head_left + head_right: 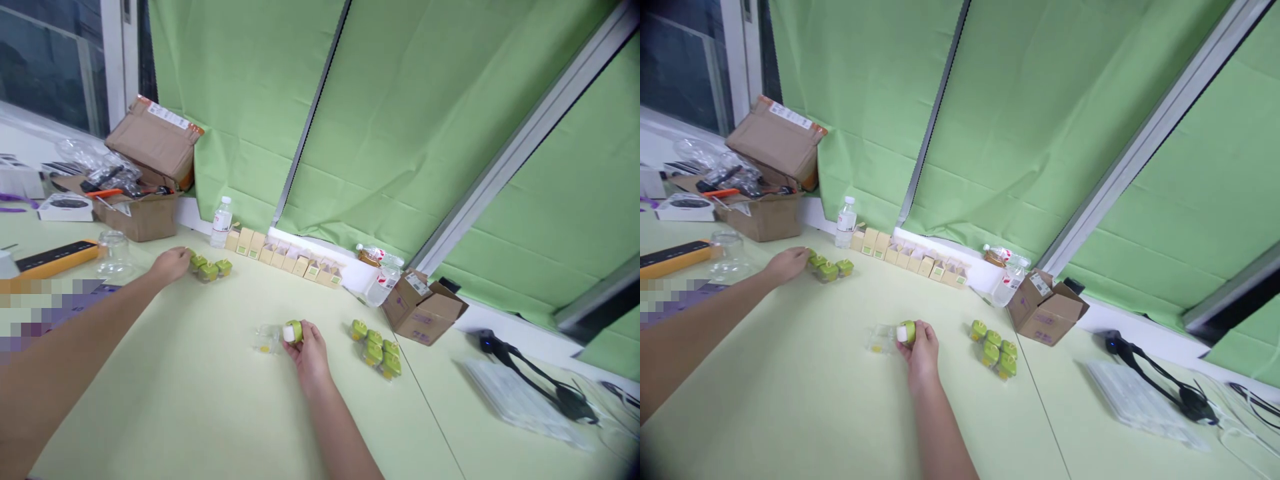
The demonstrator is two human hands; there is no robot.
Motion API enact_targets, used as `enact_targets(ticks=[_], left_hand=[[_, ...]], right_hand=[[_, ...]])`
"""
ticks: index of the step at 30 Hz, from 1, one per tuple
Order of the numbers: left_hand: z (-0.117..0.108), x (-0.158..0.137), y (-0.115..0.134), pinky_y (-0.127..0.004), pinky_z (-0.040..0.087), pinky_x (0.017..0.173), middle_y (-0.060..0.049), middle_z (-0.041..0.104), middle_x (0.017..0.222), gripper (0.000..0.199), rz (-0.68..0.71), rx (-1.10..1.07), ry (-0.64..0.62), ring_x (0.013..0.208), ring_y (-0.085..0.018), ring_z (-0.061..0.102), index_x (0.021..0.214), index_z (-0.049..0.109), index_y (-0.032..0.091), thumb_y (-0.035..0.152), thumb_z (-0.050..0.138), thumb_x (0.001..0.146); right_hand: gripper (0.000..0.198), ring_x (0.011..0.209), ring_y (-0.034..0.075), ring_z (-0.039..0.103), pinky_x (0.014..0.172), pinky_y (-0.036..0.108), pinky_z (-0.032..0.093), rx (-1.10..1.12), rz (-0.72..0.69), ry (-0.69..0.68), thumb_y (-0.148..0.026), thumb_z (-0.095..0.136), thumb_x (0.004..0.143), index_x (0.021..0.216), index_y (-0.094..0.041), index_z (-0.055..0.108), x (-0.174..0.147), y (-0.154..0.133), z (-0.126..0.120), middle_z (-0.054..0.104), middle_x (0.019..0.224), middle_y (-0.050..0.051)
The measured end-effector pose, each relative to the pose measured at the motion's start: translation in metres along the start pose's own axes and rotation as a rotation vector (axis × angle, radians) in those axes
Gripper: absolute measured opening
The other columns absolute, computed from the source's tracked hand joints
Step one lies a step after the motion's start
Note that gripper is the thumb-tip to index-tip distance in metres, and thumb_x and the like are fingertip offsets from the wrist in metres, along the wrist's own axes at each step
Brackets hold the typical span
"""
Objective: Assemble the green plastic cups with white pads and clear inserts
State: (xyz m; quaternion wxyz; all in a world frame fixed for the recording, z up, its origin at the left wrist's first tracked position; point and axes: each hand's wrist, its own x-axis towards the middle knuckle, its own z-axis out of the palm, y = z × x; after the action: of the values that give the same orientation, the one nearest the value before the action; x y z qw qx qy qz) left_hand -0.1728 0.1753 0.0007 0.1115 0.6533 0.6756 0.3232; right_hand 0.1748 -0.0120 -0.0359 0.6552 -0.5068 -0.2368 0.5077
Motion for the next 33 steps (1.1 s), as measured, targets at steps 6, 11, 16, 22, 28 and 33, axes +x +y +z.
enact_targets(ticks=[6,11,16,22,28,33], left_hand=[[-0.017,-0.02,-0.006,-0.037,0.044,0.092,-0.012,0.069,0.101,0.027,-0.071,0.116,-0.036,0.1,-0.029,0.058,0.09,0.066,0.01,0.028,0.048,0.083],[-0.013,-0.047,0.01,-0.036,0.045,0.095,-0.011,0.068,0.111,0.027,0.039,0.077,-0.086,0.104,-0.027,0.061,0.096,0.069,0.013,0.024,0.051,0.08],[-0.007,-0.075,0.055,-0.039,0.035,0.111,-0.006,0.051,0.141,0.03,0.161,0.007,0.001,0.126,-0.029,0.049,0.104,0.069,0.023,0.026,0.056,0.077],[0.026,-0.152,0.147,-0.036,0.051,0.093,-0.007,0.058,0.131,0.036,0.555,-0.354,-0.31,0.115,-0.026,0.058,0.117,0.059,0.025,0.041,0.055,0.085],[0.055,-0.193,0.167,-0.04,0.043,0.104,-0.007,0.055,0.135,0.045,0.76,-0.374,-0.309,0.124,-0.027,0.051,0.131,0.049,0.028,0.033,0.058,0.087],[0.048,-0.19,0.152,-0.037,0.044,0.104,-0.007,0.054,0.133,0.045,0.784,-0.467,-0.264,0.123,-0.025,0.052,0.131,0.048,0.027,0.022,0.055,0.087]], right_hand=[[0.027,0.064,0.017,0.065,0.059,0.032,0.06,-0.022,-0.016,0.0,-0.045,0.071,0.074,0.082,-0.022,0.059,0.0,0.0,0.002,0.068,0.073,0.001],[0.025,0.063,0.015,0.063,0.056,0.03,0.058,-0.004,-0.011,-0.013,-0.042,0.072,0.072,0.08,-0.021,0.059,-0.003,-0.002,0.003,0.067,0.072,0.001],[0.027,0.061,0.017,0.063,0.054,0.03,0.057,-0.009,-0.027,-0.004,-0.043,0.073,0.07,0.078,-0.021,0.059,-0.005,-0.002,0.004,0.066,0.069,0.001],[0.028,0.063,0.018,0.063,0.053,0.029,0.055,-0.086,-0.065,-0.037,-0.046,0.069,0.072,0.079,-0.021,0.059,-0.006,-0.004,0.003,0.066,0.071,0.001],[0.027,0.071,0.017,0.063,0.057,0.025,0.05,0.015,-0.159,-0.157,-0.041,0.074,0.071,0.08,-0.02,0.06,-0.014,-0.014,0.005,0.067,0.079,0.002],[0.033,0.077,0.015,0.063,0.065,0.024,0.048,-0.054,-0.161,-0.309,-0.031,0.08,0.067,0.095,-0.021,0.065,-0.024,-0.015,0.01,0.07,0.088,0.001]])
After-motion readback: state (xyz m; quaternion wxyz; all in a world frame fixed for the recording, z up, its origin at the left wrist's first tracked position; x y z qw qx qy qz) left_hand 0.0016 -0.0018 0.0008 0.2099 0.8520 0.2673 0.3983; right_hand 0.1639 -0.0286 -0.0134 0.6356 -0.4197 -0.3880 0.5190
